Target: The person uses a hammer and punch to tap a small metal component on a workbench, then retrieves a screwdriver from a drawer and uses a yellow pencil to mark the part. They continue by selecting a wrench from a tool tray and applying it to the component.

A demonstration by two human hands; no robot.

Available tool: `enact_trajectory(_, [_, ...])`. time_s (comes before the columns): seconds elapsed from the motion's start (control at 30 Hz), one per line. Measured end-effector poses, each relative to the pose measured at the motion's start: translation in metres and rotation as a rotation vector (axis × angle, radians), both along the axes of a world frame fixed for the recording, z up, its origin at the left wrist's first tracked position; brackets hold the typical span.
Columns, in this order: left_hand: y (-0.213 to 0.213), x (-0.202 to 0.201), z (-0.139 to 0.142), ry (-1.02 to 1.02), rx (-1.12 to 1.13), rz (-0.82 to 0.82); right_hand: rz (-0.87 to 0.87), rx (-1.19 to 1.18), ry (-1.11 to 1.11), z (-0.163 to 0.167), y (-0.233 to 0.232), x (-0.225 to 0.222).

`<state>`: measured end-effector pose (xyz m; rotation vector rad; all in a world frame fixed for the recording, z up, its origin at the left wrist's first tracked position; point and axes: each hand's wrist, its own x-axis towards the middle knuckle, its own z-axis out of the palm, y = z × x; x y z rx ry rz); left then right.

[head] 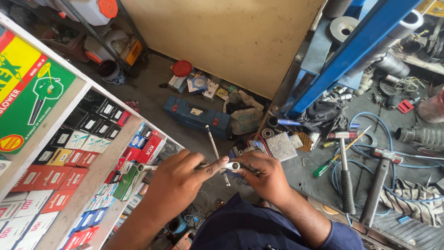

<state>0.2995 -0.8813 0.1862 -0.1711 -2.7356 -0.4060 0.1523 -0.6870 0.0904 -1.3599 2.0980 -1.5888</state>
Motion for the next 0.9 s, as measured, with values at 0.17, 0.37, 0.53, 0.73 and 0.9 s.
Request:
enact_trajectory(0.17, [-0.014, -0.006, 0.004, -0.04, -0.08, -0.078, -0.003, 0.013, -0.006, 0.0, 0.0, 0.0])
enact_trajectory(0.37, [-0.028, -0.024, 0.017, 0.075, -0.179, -0.249, 0.002, -0.003, -0.013, 0.004, -0.001, -0.001])
enact_trajectory(0.53, [-0.026, -0.024, 0.022, -0.154, -0.154, -0.236, -0.015, 0.006, 0.016, 0.002, 0.001, -0.001])
enact_trajectory(0.73, [-0.019, -0.022, 0.017, -0.182, -0.16, -0.197, -0.009, 0.011, 0.01, -0.003, 0.002, -0.001])
enact_trajectory(0.9, [-0.003, -0.02, 0.009, -0.149, -0.128, -0.155, -0.026, 0.039, -0.02, -0.003, 0.004, -0.001])
